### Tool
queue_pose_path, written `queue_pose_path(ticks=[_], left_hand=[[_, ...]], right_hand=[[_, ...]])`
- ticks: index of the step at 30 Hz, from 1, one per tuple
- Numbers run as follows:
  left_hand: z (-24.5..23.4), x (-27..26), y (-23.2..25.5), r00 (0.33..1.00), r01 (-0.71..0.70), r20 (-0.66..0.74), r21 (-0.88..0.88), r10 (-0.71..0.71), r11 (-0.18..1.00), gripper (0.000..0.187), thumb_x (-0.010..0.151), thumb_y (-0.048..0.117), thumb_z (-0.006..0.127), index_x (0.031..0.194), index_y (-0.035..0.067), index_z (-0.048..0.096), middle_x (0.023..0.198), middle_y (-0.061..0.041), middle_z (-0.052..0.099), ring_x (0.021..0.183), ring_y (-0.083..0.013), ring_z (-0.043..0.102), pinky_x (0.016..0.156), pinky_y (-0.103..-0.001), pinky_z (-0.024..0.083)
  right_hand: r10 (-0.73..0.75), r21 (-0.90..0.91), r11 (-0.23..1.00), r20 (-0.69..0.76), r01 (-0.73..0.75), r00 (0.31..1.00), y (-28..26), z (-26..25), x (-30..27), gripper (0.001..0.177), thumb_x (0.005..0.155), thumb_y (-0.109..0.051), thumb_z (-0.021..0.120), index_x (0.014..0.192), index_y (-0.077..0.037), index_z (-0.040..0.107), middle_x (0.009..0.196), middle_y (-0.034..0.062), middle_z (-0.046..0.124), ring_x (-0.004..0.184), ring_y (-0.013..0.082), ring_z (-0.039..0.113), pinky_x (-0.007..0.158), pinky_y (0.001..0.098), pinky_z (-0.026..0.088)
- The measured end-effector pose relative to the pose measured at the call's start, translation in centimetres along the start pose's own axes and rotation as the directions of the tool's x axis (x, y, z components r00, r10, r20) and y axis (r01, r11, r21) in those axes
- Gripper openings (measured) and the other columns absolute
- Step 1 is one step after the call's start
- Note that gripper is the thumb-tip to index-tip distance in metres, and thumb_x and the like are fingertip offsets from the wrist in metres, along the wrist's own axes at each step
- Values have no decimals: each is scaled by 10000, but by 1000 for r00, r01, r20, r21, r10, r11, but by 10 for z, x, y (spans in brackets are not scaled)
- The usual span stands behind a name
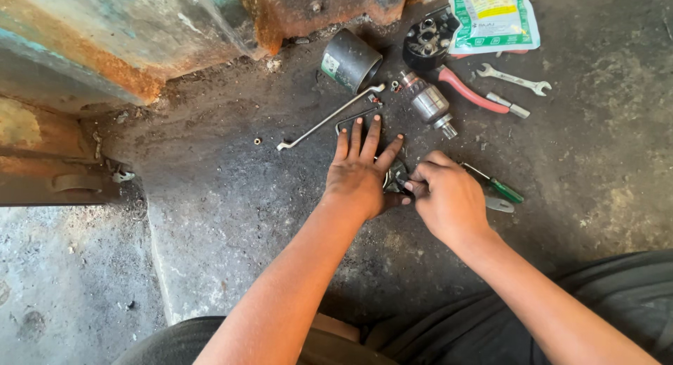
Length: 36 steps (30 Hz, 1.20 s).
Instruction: The person sits on the floor and uses a screwdriver to disassemble a cylindrical mechanical component. They remove small parts and place them on the floor, then use the screwdriver to pry and adjust internal pieces of the assembly.
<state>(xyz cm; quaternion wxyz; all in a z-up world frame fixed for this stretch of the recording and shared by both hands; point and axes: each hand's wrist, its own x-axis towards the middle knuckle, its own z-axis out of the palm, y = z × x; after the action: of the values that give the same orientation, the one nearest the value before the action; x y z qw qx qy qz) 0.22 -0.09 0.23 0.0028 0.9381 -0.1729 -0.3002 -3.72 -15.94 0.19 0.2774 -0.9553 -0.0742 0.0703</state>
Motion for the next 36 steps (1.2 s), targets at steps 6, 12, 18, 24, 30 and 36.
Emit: queue_pose_path(ticks=[6,12,18,24,30,36], left_hand=[[-4,2,-3,999,-27,21,47,26,998,1093,795,806,590,1628,333,64,1700,-171,-94,1555,-409,-105,1229,-546,-42],[-9,4,-6,996,-54,69,30,52,998,1111,775,809,607,1628,353,60,1702,-166,-103,1553,-418,-112,1231,-552,-47],[-11,2,-6,994,-70,82,4,70,998,1090,805,778,619,1632,343,57,1695,-182,-117,1550,-435,-124,1238,-537,-40],[-12,-1,-8,992,-106,63,-25,108,994,1021,832,723,626,1628,365,96,1701,-156,-132,1552,-421,-127,1249,-505,6],[-9,-3,-6,990,-129,65,1,128,992,897,894,673,562,1620,389,117,1703,-106,-123,1556,-383,-127,1252,-494,-2],[-1,0,-8,990,-136,-51,-93,132,986,886,910,725,486,1614,337,114,1708,-75,-49,1563,-358,-71,1250,-502,27]], right_hand=[[-41,-47,998,71,45,997,1,-6,6,67,803,-94,741,810,-40,703,964,89,657,859,349,668,726,460,514],[37,12,999,122,-39,992,3,-6,8,109,806,-112,763,816,-26,697,927,105,652,848,351,669,723,455,508],[38,59,997,45,-41,998,6,1,3,127,785,-87,783,817,-11,686,916,112,666,854,355,675,715,451,505],[-52,102,993,-30,55,998,13,9,2,137,754,-41,792,820,7,682,927,119,665,862,359,671,740,440,514],[-151,93,983,-86,159,985,16,10,8,99,802,-24,754,896,-12,725,1019,79,700,884,339,688,781,432,534],[-259,3,965,-175,264,950,18,12,4,141,753,-12,765,892,-23,744,989,102,689,903,351,675,806,439,531]])
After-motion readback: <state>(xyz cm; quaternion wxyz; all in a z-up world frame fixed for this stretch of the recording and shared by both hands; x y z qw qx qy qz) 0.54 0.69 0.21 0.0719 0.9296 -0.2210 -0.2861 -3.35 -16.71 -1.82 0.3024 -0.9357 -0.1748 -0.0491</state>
